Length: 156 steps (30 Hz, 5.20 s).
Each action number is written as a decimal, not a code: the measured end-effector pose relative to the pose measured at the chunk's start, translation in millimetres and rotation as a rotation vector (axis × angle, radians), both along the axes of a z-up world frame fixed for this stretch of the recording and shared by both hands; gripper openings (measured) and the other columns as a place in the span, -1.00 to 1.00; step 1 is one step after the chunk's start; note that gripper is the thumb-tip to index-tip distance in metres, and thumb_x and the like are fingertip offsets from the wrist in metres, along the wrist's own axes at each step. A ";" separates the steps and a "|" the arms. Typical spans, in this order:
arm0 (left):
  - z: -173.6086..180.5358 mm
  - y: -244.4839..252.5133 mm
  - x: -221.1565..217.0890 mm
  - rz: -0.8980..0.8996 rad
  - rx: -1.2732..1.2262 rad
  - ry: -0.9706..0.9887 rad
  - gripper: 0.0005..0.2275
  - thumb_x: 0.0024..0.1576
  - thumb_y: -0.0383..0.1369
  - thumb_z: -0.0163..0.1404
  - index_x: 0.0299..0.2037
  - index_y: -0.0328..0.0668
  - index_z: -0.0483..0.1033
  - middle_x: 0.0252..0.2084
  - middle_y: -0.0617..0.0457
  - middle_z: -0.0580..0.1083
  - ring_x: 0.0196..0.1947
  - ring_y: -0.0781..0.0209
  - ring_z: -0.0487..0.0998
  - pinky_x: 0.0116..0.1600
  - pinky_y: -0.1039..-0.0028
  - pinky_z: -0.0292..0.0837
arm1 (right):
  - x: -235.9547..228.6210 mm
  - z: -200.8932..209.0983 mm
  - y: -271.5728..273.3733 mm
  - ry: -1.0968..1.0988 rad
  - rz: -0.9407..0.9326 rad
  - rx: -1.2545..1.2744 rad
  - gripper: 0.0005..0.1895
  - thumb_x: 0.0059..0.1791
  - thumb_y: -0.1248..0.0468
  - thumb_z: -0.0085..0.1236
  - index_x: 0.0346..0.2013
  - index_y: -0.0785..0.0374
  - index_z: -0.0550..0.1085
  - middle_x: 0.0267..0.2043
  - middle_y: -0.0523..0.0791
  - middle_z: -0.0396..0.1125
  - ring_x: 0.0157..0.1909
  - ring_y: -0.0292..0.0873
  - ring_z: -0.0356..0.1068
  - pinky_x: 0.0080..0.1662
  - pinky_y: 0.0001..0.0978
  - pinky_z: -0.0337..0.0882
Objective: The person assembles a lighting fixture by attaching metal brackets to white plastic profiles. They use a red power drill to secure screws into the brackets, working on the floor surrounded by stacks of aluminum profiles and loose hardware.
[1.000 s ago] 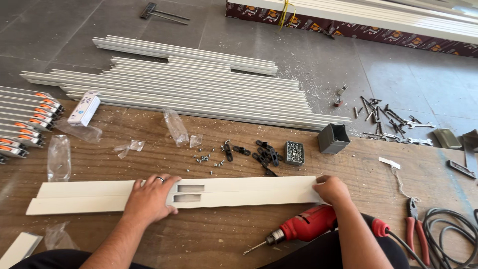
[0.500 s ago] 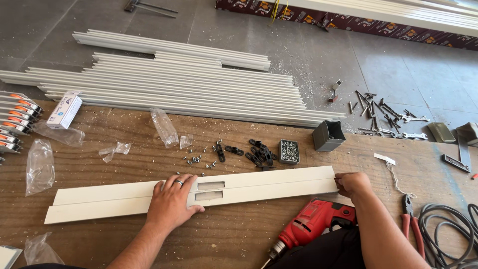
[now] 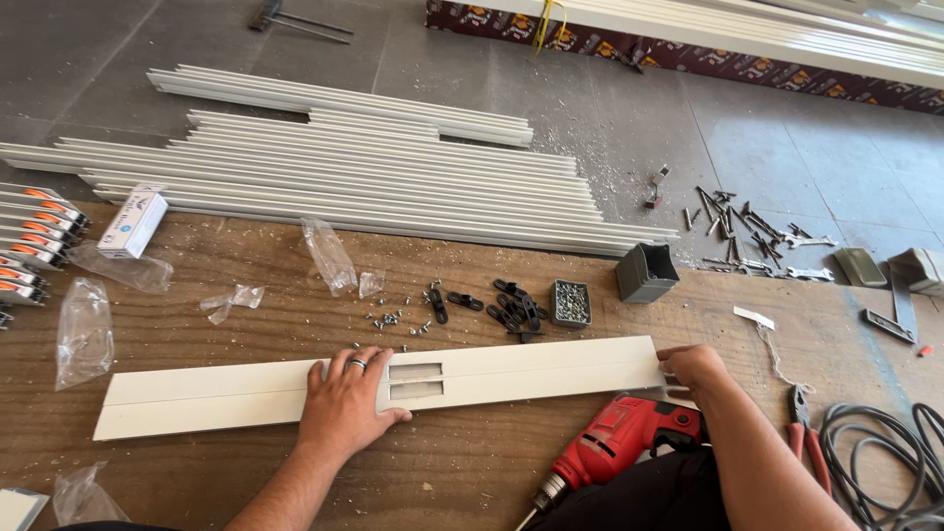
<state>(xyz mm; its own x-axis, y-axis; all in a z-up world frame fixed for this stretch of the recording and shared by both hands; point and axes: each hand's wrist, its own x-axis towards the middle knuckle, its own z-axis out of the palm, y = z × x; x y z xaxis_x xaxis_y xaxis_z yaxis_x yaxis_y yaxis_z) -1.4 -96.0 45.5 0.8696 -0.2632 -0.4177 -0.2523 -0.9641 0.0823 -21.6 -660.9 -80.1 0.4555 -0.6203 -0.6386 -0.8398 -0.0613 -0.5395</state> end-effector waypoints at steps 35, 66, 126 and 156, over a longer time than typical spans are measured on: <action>-57.1 86.5 39.9 0.349 -0.429 -0.093 -0.27 -0.04 -0.08 0.27 0.39 0.20 0.25 0.25 0.00 0.45 0.23 -0.01 0.44 0.25 0.02 0.34 | -9.3 81.3 234.2 -0.118 1.187 -0.735 -0.34 -0.10 -0.18 0.21 0.25 -0.12 0.38 0.47 -0.13 0.10 0.45 0.00 0.13 0.37 -0.05 0.24; -80.6 300.3 54.8 1.206 -0.446 0.093 -0.63 0.24 -0.43 -0.20 0.06 0.24 0.66 0.11 0.08 0.58 -0.03 0.05 0.57 -0.16 0.14 0.57 | -13.0 108.3 309.8 0.095 1.409 -0.840 0.11 -0.16 -0.54 0.01 0.52 -0.29 -0.16 0.56 -0.17 -0.15 0.59 -0.08 -0.25 0.52 -0.10 -0.22; 7.6 131.0 23.9 0.171 -0.215 -0.116 -0.51 0.09 -0.14 0.16 0.26 0.24 0.39 0.13 -0.05 0.51 0.16 -0.02 0.52 0.23 0.14 0.47 | -21.1 121.2 321.1 -0.171 1.318 -0.743 -0.22 -0.19 -0.12 0.40 0.29 -0.16 0.34 0.37 -0.18 0.13 0.47 -0.07 0.01 0.47 -0.07 -0.03; 15.5 45.7 14.2 0.142 -0.555 -0.006 -0.76 0.24 -0.22 -0.07 0.11 0.23 0.40 -0.07 0.09 0.56 -0.13 0.06 0.65 0.01 0.20 0.61 | -48.0 127.6 330.4 -0.282 1.040 -0.538 -0.45 -0.06 -0.15 0.23 0.09 0.06 0.49 0.16 -0.16 0.35 0.18 -0.19 0.37 0.19 -0.28 0.43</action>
